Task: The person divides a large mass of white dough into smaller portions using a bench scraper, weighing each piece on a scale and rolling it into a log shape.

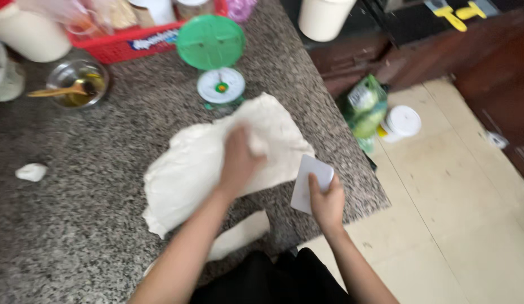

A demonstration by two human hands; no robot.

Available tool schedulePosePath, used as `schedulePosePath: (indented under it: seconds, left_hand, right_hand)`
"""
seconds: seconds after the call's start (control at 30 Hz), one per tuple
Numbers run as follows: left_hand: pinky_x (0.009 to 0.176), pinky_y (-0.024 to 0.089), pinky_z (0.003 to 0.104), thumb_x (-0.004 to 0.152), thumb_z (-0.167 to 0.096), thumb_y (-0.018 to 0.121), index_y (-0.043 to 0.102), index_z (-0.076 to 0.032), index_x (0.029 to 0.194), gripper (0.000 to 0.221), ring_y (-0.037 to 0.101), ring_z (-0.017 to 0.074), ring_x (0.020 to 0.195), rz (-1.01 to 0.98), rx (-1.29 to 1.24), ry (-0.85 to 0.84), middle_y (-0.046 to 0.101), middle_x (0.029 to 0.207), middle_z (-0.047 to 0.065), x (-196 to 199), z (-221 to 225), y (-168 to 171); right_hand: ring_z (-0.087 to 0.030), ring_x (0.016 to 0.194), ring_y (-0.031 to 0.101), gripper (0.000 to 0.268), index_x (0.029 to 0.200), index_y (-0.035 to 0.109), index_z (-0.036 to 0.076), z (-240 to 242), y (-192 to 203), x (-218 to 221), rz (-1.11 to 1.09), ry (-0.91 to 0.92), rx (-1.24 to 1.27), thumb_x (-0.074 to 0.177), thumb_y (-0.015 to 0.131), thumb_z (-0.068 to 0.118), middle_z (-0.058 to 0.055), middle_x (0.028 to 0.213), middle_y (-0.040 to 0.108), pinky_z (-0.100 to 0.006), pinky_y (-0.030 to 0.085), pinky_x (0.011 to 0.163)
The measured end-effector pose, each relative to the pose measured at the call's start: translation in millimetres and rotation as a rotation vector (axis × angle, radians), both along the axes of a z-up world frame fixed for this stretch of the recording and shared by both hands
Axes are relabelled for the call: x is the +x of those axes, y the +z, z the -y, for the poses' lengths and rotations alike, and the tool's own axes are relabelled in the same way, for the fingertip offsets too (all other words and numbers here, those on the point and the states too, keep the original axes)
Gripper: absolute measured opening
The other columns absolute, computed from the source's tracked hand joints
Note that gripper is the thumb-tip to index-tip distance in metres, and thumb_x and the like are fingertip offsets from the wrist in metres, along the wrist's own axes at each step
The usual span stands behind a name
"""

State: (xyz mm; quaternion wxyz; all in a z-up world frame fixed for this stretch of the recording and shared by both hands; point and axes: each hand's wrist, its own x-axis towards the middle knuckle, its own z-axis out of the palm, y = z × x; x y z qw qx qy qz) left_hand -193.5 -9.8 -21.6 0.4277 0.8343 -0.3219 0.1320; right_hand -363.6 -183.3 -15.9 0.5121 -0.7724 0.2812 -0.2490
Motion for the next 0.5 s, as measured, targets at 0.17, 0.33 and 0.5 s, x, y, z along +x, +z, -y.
schedulePosePath:
  seconds: [0.17, 0.33, 0.5]
  left_hand:
    - [0.108, 0.044, 0.045, 0.070, 0.000, 0.089, 0.040, 0.001, 0.144, 0.089, 0.054, 0.0387, 0.122, -0.019, -0.262, 0.339, 0.052, 0.128, 0.022, 131, -10, 74]
    - [0.104, 0.045, 0.045, 0.070, 0.001, 0.088, 0.041, -0.003, 0.143, 0.087, 0.059, 0.0370, 0.117, -0.124, -0.272, 0.436, 0.060, 0.122, 0.019, 175, -8, 74]
    - [0.108, 0.048, 0.046, 0.084, -0.003, 0.083, 0.028, -0.003, 0.156, 0.090, 0.062, 0.0420, 0.126, -0.164, -0.293, 0.318, 0.060, 0.138, 0.027, 187, -7, 46]
  right_hand:
    - [-0.015, 0.082, 0.073, 0.026, 0.114, 0.068, -0.004, -37, 18, 44, -0.013, 0.066, 0.066, 0.095, 0.070, 0.015, -0.012, 0.094, 0.078, -0.030, 0.058, 0.071]
    - [-0.014, 0.074, 0.069, 0.034, 0.122, 0.064, -0.003, -60, 27, 70, -0.047, 0.100, 0.262, 0.094, 0.069, 0.017, -0.011, 0.094, 0.075, -0.030, 0.058, 0.062]
    - [-0.011, 0.078, 0.069, 0.033, 0.121, 0.065, -0.003, -69, 21, 79, -0.004, 0.141, 0.208, 0.095, 0.069, 0.016, -0.009, 0.097, 0.074, -0.028, 0.059, 0.064]
